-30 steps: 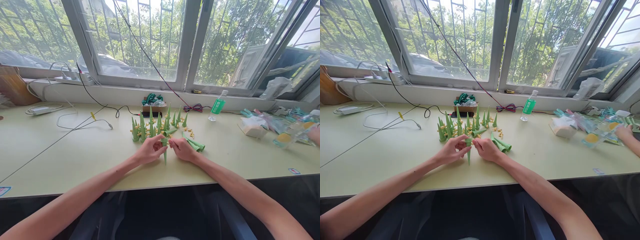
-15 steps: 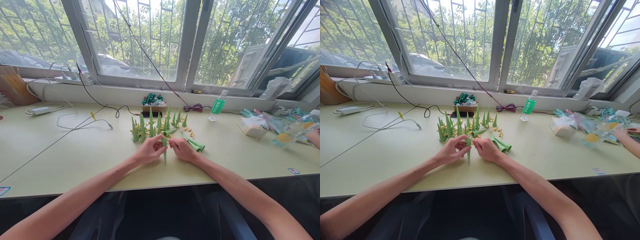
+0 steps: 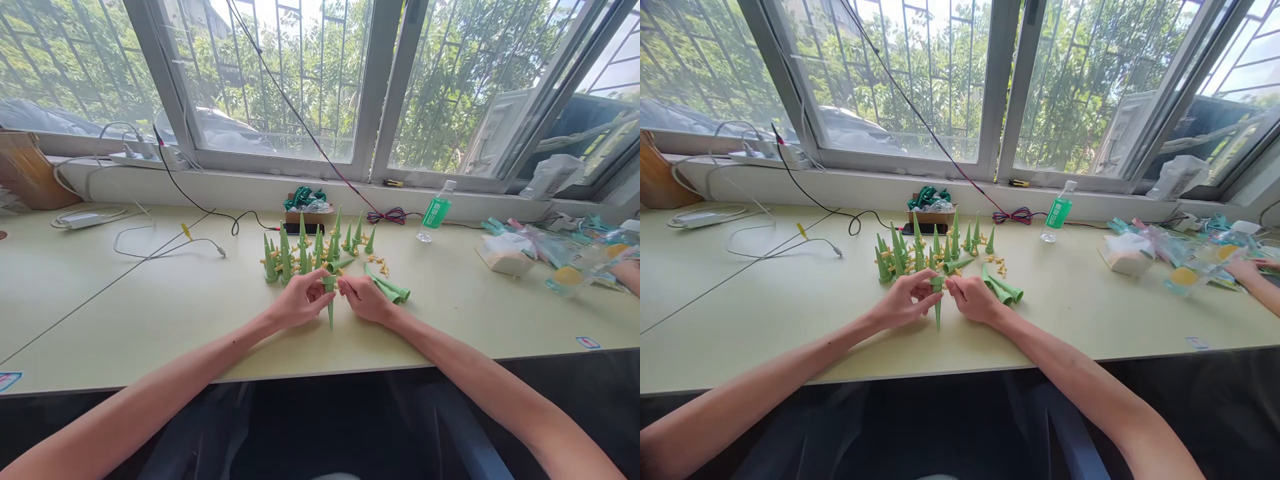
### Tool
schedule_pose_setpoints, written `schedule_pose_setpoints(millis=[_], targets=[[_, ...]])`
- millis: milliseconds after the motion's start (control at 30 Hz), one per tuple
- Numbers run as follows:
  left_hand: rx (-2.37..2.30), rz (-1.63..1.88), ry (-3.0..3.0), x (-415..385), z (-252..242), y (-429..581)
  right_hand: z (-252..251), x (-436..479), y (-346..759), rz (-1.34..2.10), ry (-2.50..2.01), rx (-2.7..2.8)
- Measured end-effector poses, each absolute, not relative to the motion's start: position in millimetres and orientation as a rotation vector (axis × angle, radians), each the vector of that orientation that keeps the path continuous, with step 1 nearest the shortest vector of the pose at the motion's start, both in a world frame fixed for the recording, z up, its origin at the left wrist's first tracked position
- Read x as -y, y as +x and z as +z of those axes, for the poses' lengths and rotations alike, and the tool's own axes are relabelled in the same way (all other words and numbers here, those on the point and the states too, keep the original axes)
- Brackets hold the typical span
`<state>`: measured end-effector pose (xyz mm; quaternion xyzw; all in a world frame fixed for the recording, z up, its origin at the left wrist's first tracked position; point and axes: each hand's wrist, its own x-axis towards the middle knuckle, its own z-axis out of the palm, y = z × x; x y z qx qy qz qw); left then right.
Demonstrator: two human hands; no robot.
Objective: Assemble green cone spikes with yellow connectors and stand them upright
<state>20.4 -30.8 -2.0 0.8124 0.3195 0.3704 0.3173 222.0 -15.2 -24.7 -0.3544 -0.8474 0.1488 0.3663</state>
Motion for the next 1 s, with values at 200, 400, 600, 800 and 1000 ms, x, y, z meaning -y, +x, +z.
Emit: schedule_pose_setpoints(millis=[200, 400, 600, 800, 1000], targets=[[-0.847, 0.990, 2.162, 32.1, -0.5, 21.3, -22.5, 17.3, 218.2, 0.573, -0.910, 2.075], [-0.847, 0.974, 2.153, 32.6, -0.5, 20.4, -22.3, 19.5, 215.3, 0.783, -0.955, 1.976], [-0.828, 0.965, 2.099, 31.9, -1.1, 19.8, -23.6, 19.4, 214.5, 0.981, -0.975, 1.907], [-0.813, 0.980, 2.140, 33.0, -1.1, 19.9, -20.0, 20.5, 212.4, 1.308, -0.876, 1.756], [-0.819, 0.982, 2.089, 31.1, -2.0, 20.2, -23.7, 16.7, 212.1, 1.300, -0.823, 1.735]])
